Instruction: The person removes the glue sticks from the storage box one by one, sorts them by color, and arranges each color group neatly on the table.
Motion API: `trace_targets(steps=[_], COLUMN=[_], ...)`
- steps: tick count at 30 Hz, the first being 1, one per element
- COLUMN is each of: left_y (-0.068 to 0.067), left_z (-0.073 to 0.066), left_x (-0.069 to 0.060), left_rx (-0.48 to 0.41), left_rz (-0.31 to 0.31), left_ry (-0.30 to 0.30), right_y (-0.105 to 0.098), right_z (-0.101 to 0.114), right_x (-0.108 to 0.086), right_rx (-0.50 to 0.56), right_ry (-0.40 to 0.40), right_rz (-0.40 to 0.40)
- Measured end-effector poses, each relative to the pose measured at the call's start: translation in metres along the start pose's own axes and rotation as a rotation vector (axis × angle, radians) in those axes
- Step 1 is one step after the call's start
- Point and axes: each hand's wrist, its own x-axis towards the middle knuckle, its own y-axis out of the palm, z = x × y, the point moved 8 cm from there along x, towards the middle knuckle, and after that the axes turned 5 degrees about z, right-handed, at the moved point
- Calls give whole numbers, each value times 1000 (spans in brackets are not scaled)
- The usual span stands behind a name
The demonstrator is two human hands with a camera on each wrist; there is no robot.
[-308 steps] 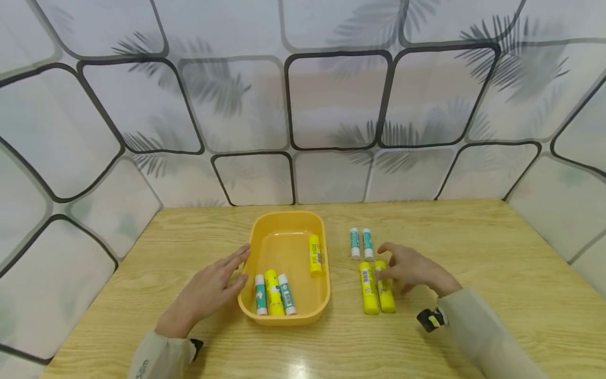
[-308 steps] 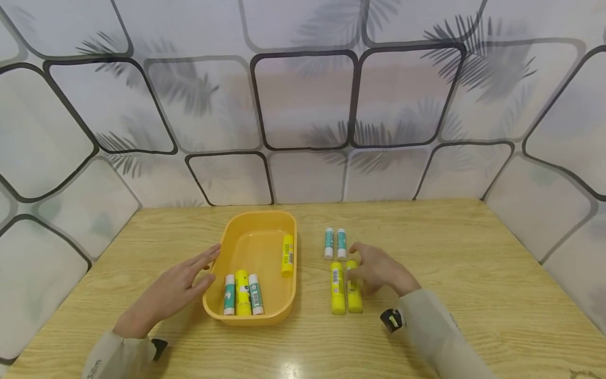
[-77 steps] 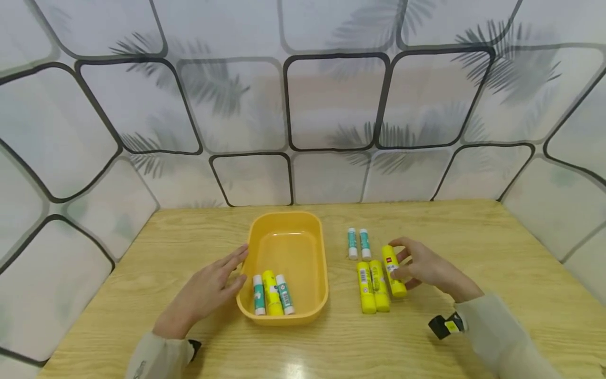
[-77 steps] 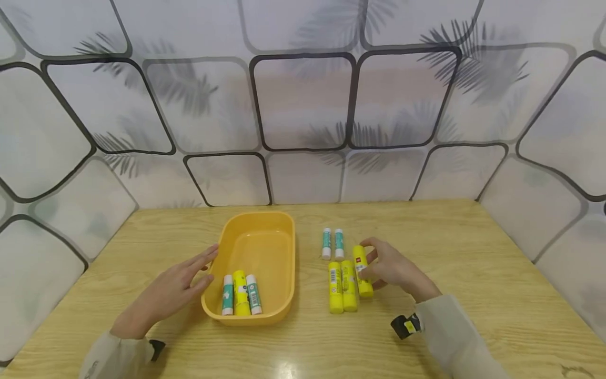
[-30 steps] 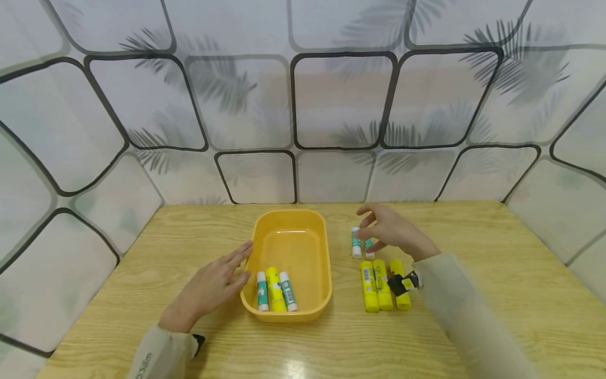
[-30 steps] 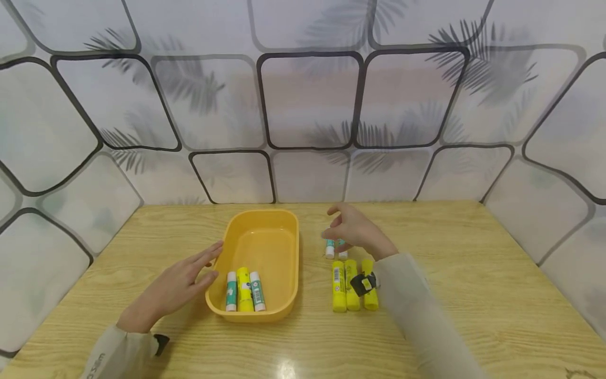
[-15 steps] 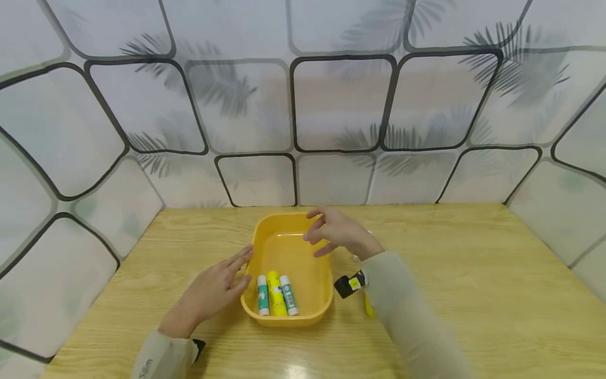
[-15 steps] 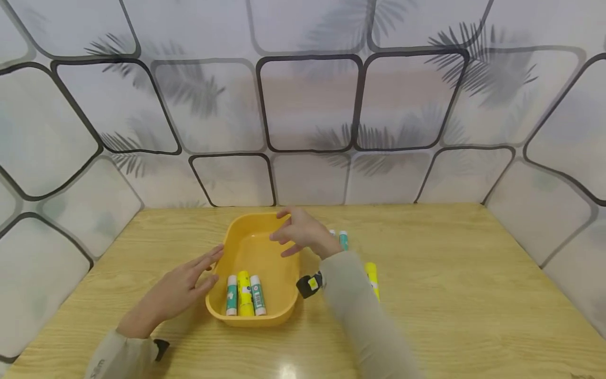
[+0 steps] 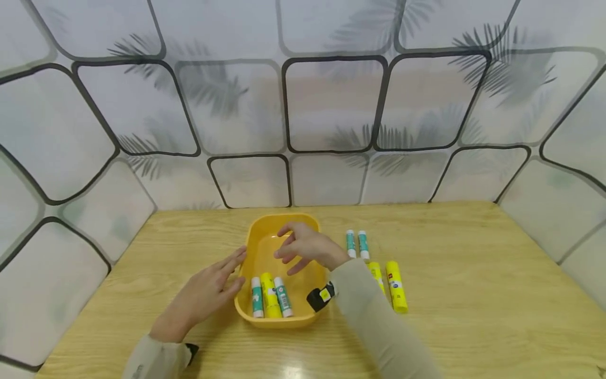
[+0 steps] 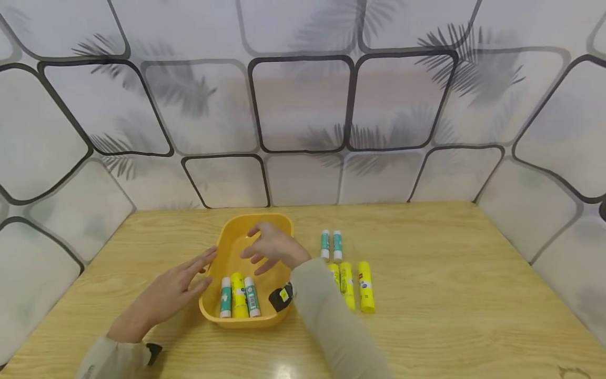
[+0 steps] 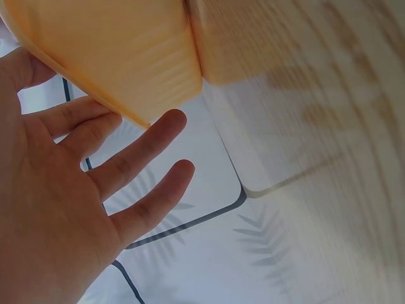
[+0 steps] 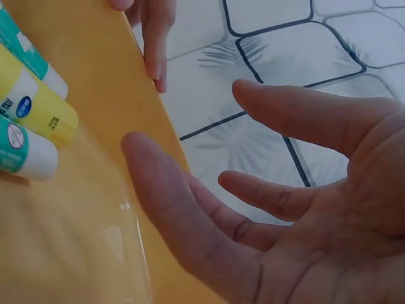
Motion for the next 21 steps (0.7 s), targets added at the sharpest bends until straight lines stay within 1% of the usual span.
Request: trace_targets(steps=[4,13,21], left_y=[1,1,0], left_z=[0,0,0], left_x=[-1,0,0], left_rx=[-2,-15,-4], left_rz=[2,21,0], left_ry=[-1,-22,-8], right_y=[7,23,35], right_z=[-4,-10,-14], right_x=[3,10,16], right_rx=[-11,-53,-98], right_ry=[27,69,141], right_rz=[4,53,109])
